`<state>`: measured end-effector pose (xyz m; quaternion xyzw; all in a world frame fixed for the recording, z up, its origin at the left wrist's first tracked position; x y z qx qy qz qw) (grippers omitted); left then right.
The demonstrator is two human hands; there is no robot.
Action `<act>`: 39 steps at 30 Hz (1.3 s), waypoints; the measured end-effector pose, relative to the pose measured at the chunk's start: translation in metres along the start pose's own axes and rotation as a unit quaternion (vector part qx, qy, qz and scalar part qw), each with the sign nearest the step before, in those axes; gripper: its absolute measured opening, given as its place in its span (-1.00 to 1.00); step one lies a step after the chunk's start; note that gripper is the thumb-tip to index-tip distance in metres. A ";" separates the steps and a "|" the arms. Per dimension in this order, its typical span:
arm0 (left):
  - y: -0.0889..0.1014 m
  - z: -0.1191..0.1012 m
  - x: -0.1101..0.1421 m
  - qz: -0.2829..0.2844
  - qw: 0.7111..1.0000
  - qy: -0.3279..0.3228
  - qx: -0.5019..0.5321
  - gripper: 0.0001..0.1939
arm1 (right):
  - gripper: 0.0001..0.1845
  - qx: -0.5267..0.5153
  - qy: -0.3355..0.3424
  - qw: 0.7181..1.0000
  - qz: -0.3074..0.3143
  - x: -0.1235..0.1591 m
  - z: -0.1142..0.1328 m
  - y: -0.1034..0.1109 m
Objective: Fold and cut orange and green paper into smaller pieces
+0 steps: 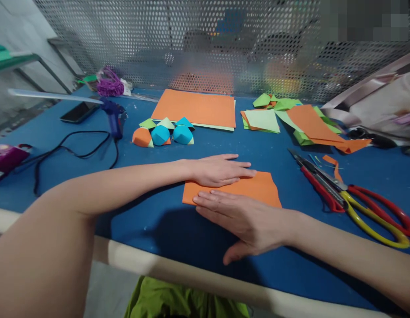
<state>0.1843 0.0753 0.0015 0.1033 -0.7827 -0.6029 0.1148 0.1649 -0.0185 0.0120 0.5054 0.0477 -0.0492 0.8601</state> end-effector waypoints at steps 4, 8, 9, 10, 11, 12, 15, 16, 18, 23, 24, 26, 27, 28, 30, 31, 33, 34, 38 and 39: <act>0.000 0.000 0.000 -0.001 1.000 0.003 -0.001 -0.48 | -0.03 -0.011 0.000 1.000 0.015 -0.003 0.002 -0.004; 0.000 0.000 0.000 -0.004 1.000 -0.001 0.009 -0.47 | -0.01 -0.033 -0.008 0.999 0.035 -0.006 -0.001 -0.007; 0.000 0.000 0.000 -0.003 1.000 0.000 0.008 -0.47 | 0.00 -0.037 -0.011 0.999 0.038 -0.006 -0.002 -0.007; 0.000 0.000 0.000 -0.003 1.000 0.001 0.008 -0.47 | 0.00 -0.041 -0.013 0.998 0.041 -0.006 -0.002 -0.007; 0.000 0.001 -0.001 -0.003 1.000 0.002 0.007 -0.47 | 0.00 -0.042 -0.014 0.998 0.044 -0.006 -0.002 -0.007; 0.000 0.001 -0.001 -0.005 1.000 0.003 0.008 -0.48 | 0.00 -0.040 -0.017 0.998 0.047 -0.007 -0.001 -0.006; -0.001 0.001 -0.001 -0.007 1.000 -0.001 0.013 -0.48 | -0.03 -0.023 -0.019 0.998 0.047 -0.012 0.000 -0.003; -0.001 0.000 0.000 -0.009 1.000 -0.004 0.012 -0.48 | -0.05 -0.018 -0.009 0.999 0.040 -0.014 0.002 -0.001; 0.000 0.000 0.000 -0.014 1.000 -0.006 0.009 -0.48 | -0.06 -0.013 0.021 0.999 0.021 -0.020 0.007 0.000; 0.002 -0.001 0.001 -0.008 1.000 0.003 0.003 -0.47 | 0.00 -0.005 0.046 0.999 0.010 -0.027 0.008 -0.013; 0.002 -0.002 0.002 -0.004 1.000 0.005 0.002 -0.48 | 0.00 -0.002 0.048 0.999 0.010 -0.027 0.008 -0.016; 0.002 -0.002 0.002 0.003 1.000 0.009 0.001 -0.48 | 0.00 -0.001 0.052 0.999 0.006 -0.027 0.010 -0.018; 0.003 -0.002 0.002 0.004 1.000 0.009 0.000 -0.48 | 0.01 -0.005 0.053 0.999 0.005 -0.028 0.011 -0.018; 0.003 -0.003 0.002 0.002 1.000 0.007 -0.001 -0.48 | 0.01 -0.011 0.051 0.999 0.005 -0.029 0.012 -0.018; 0.004 -0.003 0.002 -0.003 1.000 0.004 -0.007 -0.48 | 0.02 -0.021 0.045 0.999 0.007 -0.031 0.012 -0.015; 0.004 -0.003 0.002 -0.006 1.000 0.002 -0.011 -0.47 | 0.02 -0.025 0.046 0.999 0.010 -0.031 0.013 -0.012; 0.003 -0.001 0.002 -0.011 1.000 0.000 -0.021 -0.47 | -0.02 -0.032 0.051 0.998 0.008 -0.026 0.015 -0.004; 0.003 -0.001 0.002 -0.013 1.000 -0.002 -0.022 -0.48 | -0.03 -0.034 0.051 0.998 0.003 -0.021 0.015 0.001; 0.002 0.003 0.001 -0.028 1.000 -0.006 -0.014 -0.50 | -0.01 -0.041 -0.039 0.998 0.002 0.011 -0.004 0.010; 0.002 0.004 0.001 -0.030 0.999 -0.007 -0.013 -0.50 | 0.02 -0.044 -0.069 0.997 0.012 0.019 -0.009 0.008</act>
Point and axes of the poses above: each hand's wrist, its own x-axis away from the middle knuckle, its own y-axis out of the back of the hand, z = x × y, the point moved 10 cm from there along -x, towards the middle knuckle, and after that the axes turned 4 degrees about -x, right-handed, at the moved point
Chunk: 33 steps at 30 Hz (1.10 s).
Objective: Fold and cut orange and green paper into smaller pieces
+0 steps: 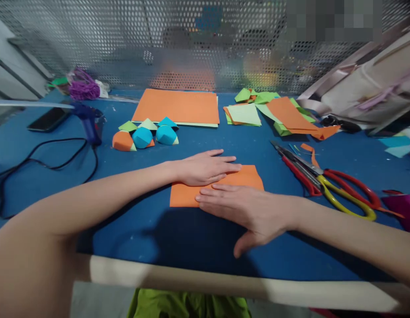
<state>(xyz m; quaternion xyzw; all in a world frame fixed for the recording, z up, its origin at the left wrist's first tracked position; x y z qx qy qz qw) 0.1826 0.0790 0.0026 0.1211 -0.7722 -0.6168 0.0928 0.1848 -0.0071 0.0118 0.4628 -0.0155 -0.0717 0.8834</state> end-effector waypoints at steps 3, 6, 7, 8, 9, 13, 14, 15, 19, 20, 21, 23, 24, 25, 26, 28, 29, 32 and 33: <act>0.000 0.000 -0.001 0.004 1.000 0.006 -0.004 -0.49 | 0.03 -0.005 -0.040 0.999 0.023 0.012 -0.009 -0.008; 0.001 0.000 0.000 0.013 1.000 0.022 -0.005 -0.49 | 0.01 0.002 -0.026 0.999 0.019 0.011 -0.005 -0.009; 0.001 0.000 0.000 0.013 1.000 0.025 -0.005 -0.50 | 0.01 0.004 -0.018 1.000 0.015 0.011 -0.003 -0.008; 0.002 -0.001 0.000 0.010 1.000 0.025 -0.005 -0.50 | 0.00 0.003 -0.008 1.000 0.011 0.011 0.000 -0.006; 0.003 -0.001 0.000 0.005 1.000 0.024 -0.008 -0.50 | 0.00 0.001 -0.004 1.000 0.007 0.012 0.002 -0.005; 0.003 0.000 0.000 0.001 1.000 0.021 -0.017 -0.51 | 0.03 -0.009 -0.063 0.998 -0.007 0.022 -0.002 -0.003; 0.002 0.001 0.000 0.005 1.000 0.021 -0.019 -0.51 | 0.04 -0.012 -0.081 0.997 -0.007 0.024 -0.004 -0.003; 0.001 0.001 0.000 0.008 1.000 0.021 -0.021 -0.51 | 0.04 -0.015 -0.088 0.996 -0.005 0.027 -0.004 -0.003; -0.001 0.000 0.002 0.014 0.999 0.010 -0.029 -0.53 | 0.00 0.002 -0.056 0.998 -0.024 0.036 0.000 0.013; -0.001 -0.001 0.002 0.012 0.999 0.005 -0.032 -0.54 | -0.01 0.021 -0.062 0.997 -0.045 0.041 -0.003 0.021; -0.001 -0.002 0.002 0.009 0.999 0.002 -0.036 -0.55 | -0.03 0.042 -0.079 0.994 -0.065 0.048 -0.009 0.028; -0.002 -0.002 0.002 0.005 0.999 -0.003 -0.042 -0.55 | -0.04 0.082 -0.136 0.983 -0.088 0.063 -0.025 0.035; -0.002 -0.001 0.001 0.003 0.999 -0.003 -0.042 -0.55 | -0.03 0.096 -0.163 0.978 -0.087 0.070 -0.032 0.033; -0.003 -0.001 0.001 0.003 0.999 -0.003 -0.040 -0.54 | -0.02 0.105 -0.186 0.974 -0.081 0.075 -0.039 0.030; -0.003 0.000 0.000 0.002 0.999 -0.004 -0.037 -0.53 | 0.00 0.111 -0.200 0.971 -0.073 0.080 -0.043 0.025; -0.001 0.000 0.002 -0.005 0.999 -0.001 -0.037 -0.53 | 0.01 0.118 -0.210 0.969 -0.063 0.083 -0.046 0.017; 0.001 -0.001 0.003 -0.014 0.999 0.004 -0.041 -0.54 | 0.01 0.118 -0.211 0.968 -0.061 0.083 -0.047 0.015; 0.015 -0.011 0.013 -0.051 0.997 0.023 -0.055 -0.56 | 0.01 0.112 -0.212 0.969 -0.060 0.082 -0.046 0.013; 0.018 -0.018 0.016 -0.061 0.996 0.025 -0.053 -0.56 | 0.01 0.106 -0.213 0.969 -0.062 0.082 -0.046 0.013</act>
Point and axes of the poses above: each hand's wrist, its own x-axis away from the middle knuckle, its own y-axis out of the back of the hand, z = x × y, the point moved 10 cm from there along -x, towards the middle knuckle, and after that the axes turned 4 degrees about -x, right-handed, at the moved point
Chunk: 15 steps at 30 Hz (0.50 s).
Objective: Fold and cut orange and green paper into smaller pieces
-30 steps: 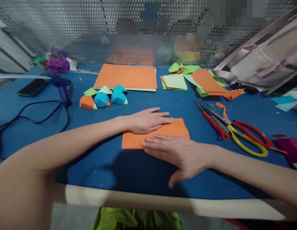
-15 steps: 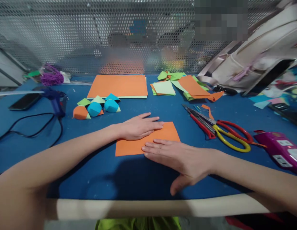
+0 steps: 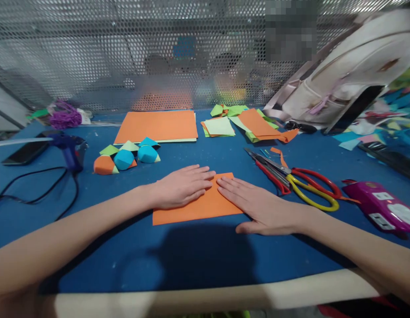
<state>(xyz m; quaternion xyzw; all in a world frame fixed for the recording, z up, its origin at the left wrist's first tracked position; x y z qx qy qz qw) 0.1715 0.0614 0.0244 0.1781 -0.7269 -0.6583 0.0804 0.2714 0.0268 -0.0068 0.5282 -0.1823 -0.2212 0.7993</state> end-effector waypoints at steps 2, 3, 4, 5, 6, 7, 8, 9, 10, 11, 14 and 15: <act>0.003 -0.017 0.005 0.007 1.000 -0.004 0.023 -0.56 | 0.00 -0.021 -0.006 1.000 0.002 0.001 -0.002 0.002; 0.000 -0.026 0.006 0.027 0.999 -0.006 0.040 -0.56 | -0.02 -0.036 -0.010 0.999 0.005 0.001 -0.003 0.004; -0.005 -0.033 0.008 0.053 0.997 -0.006 0.055 -0.54 | -0.04 -0.054 -0.016 0.998 0.011 0.002 -0.004 0.005; -0.011 -0.040 0.009 0.080 0.994 -0.007 0.070 -0.50 | -0.09 -0.076 -0.024 0.997 0.018 0.003 -0.006 0.006; -0.017 -0.046 0.011 0.106 0.991 -0.006 0.083 -0.45 | -0.14 -0.101 -0.033 0.994 0.026 0.003 -0.008 0.007; -0.022 -0.050 0.012 0.125 0.988 -0.005 0.094 -0.40 | -0.19 -0.127 -0.043 0.990 0.033 0.003 -0.010 0.008; -0.025 -0.053 0.014 0.138 0.985 -0.005 0.105 -0.36 | -0.23 -0.151 -0.054 0.986 0.039 0.003 -0.012 0.009; -0.027 -0.055 0.016 0.143 0.983 -0.007 0.115 -0.34 | -0.26 -0.173 -0.065 0.982 0.044 0.003 -0.013 0.009; -0.026 -0.056 0.018 0.143 0.982 -0.011 0.124 -0.33 | -0.27 -0.191 -0.075 0.978 0.046 0.003 -0.015 0.010; -0.024 -0.056 0.018 0.139 0.981 -0.016 0.131 -0.32 | -0.28 -0.206 -0.082 0.974 0.048 0.002 -0.016 0.011; -0.014 -0.056 0.014 0.115 0.983 -0.043 0.138 -0.36 | -0.28 -0.238 -0.085 0.966 0.050 0.001 -0.017 0.013; -0.010 -0.057 0.009 0.103 0.984 -0.059 0.136 -0.40 | -0.28 -0.247 -0.083 0.964 0.050 0.001 -0.017 0.014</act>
Point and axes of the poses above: each hand's wrist, its own x-axis away from the middle knuckle, its own y-axis out of the back of the hand, z = x × y, the point moved 10 cm from there along -x, towards the middle knuckle, and after that the axes turned 4 degrees about -x, right-handed, at the moved point
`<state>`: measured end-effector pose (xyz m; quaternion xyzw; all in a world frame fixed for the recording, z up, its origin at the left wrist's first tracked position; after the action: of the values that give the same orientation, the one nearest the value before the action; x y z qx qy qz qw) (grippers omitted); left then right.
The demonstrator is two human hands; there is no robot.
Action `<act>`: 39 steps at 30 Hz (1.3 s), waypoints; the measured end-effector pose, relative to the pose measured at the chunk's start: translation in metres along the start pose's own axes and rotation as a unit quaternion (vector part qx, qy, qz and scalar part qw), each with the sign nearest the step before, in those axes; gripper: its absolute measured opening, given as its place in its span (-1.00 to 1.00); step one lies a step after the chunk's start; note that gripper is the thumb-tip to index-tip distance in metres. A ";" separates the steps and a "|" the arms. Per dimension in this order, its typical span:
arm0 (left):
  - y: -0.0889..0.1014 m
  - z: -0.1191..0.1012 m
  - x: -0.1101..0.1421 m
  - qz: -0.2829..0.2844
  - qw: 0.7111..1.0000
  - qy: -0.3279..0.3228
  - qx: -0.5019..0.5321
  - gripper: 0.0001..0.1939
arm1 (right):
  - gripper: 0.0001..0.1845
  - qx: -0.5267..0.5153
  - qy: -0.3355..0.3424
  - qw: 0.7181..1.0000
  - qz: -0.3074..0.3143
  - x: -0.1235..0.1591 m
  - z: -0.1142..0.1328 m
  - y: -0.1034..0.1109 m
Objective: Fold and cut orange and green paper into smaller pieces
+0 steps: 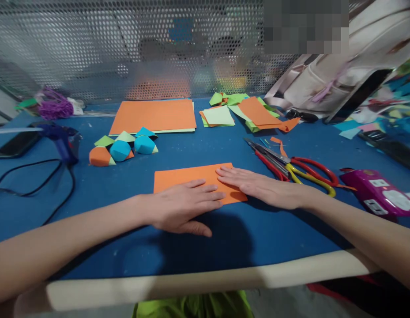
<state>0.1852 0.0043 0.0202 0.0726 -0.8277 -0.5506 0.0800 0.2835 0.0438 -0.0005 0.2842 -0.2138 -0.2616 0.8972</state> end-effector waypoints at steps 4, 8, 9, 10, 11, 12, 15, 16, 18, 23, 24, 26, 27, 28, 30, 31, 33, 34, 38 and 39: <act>0.009 -0.010 -0.027 -0.036 0.996 -0.080 -0.011 -0.49 | -0.26 -0.031 -0.003 0.999 -0.009 0.002 -0.003 0.004; 0.000 -0.014 -0.044 -0.042 0.994 -0.096 -0.017 -0.35 | -0.23 -0.060 -0.030 0.997 -0.035 0.005 -0.010 0.009; -0.003 -0.014 -0.044 -0.040 0.995 -0.092 -0.016 -0.32 | -0.21 -0.058 -0.035 0.997 -0.035 0.006 -0.010 0.009; -0.006 -0.015 -0.044 -0.041 0.995 -0.088 -0.013 -0.29 | -0.19 -0.051 -0.039 0.997 -0.034 0.006 -0.011 0.008; -0.007 -0.017 -0.042 -0.044 0.995 -0.085 -0.011 -0.26 | -0.17 -0.041 -0.043 0.998 -0.033 0.006 -0.011 0.008; -0.008 -0.020 -0.040 -0.050 0.995 -0.086 -0.011 -0.22 | -0.15 -0.030 -0.046 0.998 -0.032 0.005 -0.012 0.007; -0.010 -0.030 -0.036 -0.070 0.993 -0.096 -0.023 -0.16 | -0.10 0.003 -0.046 0.998 -0.032 0.004 -0.012 0.003; -0.012 -0.033 -0.036 -0.071 0.992 -0.097 -0.029 -0.16 | -0.09 0.016 -0.042 0.998 -0.033 0.004 -0.012 0.002; -0.015 -0.035 -0.038 -0.063 0.993 -0.091 -0.040 -0.17 | -0.09 0.042 -0.037 0.997 -0.043 0.004 -0.011 0.001; -0.012 -0.044 -0.038 -0.067 0.990 -0.111 -0.056 -0.20 | -0.25 0.083 -0.063 0.988 -0.116 -0.001 -0.007 0.004; -0.011 -0.049 -0.036 -0.067 0.988 -0.130 -0.059 -0.24 | -0.30 0.097 -0.060 0.983 -0.143 -0.003 -0.005 0.005; -0.010 -0.057 -0.033 -0.056 0.983 -0.159 -0.068 -0.29 | -0.38 0.135 -0.037 0.968 -0.210 -0.005 -0.003 0.007; -0.010 -0.059 -0.033 -0.048 0.982 -0.166 -0.073 -0.31 | -0.42 0.157 -0.023 0.957 -0.244 -0.006 -0.003 0.007; -0.010 -0.060 -0.033 -0.041 0.982 -0.168 -0.078 -0.31 | -0.45 0.179 -0.005 0.946 -0.269 -0.006 -0.004 0.005; -0.010 -0.062 -0.033 -0.026 0.981 -0.173 -0.080 -0.34 | -0.48 0.219 0.032 0.931 -0.289 -0.006 -0.007 -0.002; -0.010 -0.063 -0.033 -0.024 0.981 -0.176 -0.077 -0.37 | -0.49 0.236 0.049 0.926 -0.289 -0.006 -0.008 -0.006; -0.007 -0.062 -0.029 -0.032 0.982 -0.171 -0.068 -0.44 | -0.51 0.259 0.078 0.919 -0.285 -0.005 -0.008 -0.010; -0.005 -0.059 -0.025 -0.044 0.985 -0.157 -0.063 -0.47 | -0.51 0.264 0.088 0.917 -0.286 -0.004 -0.007 -0.010; 0.015 -0.016 0.016 -0.133 0.988 0.021 -0.077 -0.64 | -0.54 0.254 0.084 0.911 -0.315 0.002 0.005 -0.002; 0.023 0.002 0.034 -0.165 0.977 0.095 -0.094 -0.66 | -0.55 0.253 0.072 0.911 -0.319 0.003 0.008 0.000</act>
<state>0.1510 0.0078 0.0425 0.2523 -0.7374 -0.6223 0.0724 0.2815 0.0392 0.0059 0.5729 -0.1061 -0.4497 0.6770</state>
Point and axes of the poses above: each hand's wrist, its own x-axis away from the middle knuckle, its own y-axis out of the back of the hand, z = x × y, the point moved 10 cm from there along -x, towards the middle knuckle, and after that the axes turned 4 degrees about -x, right-handed, at the moved point
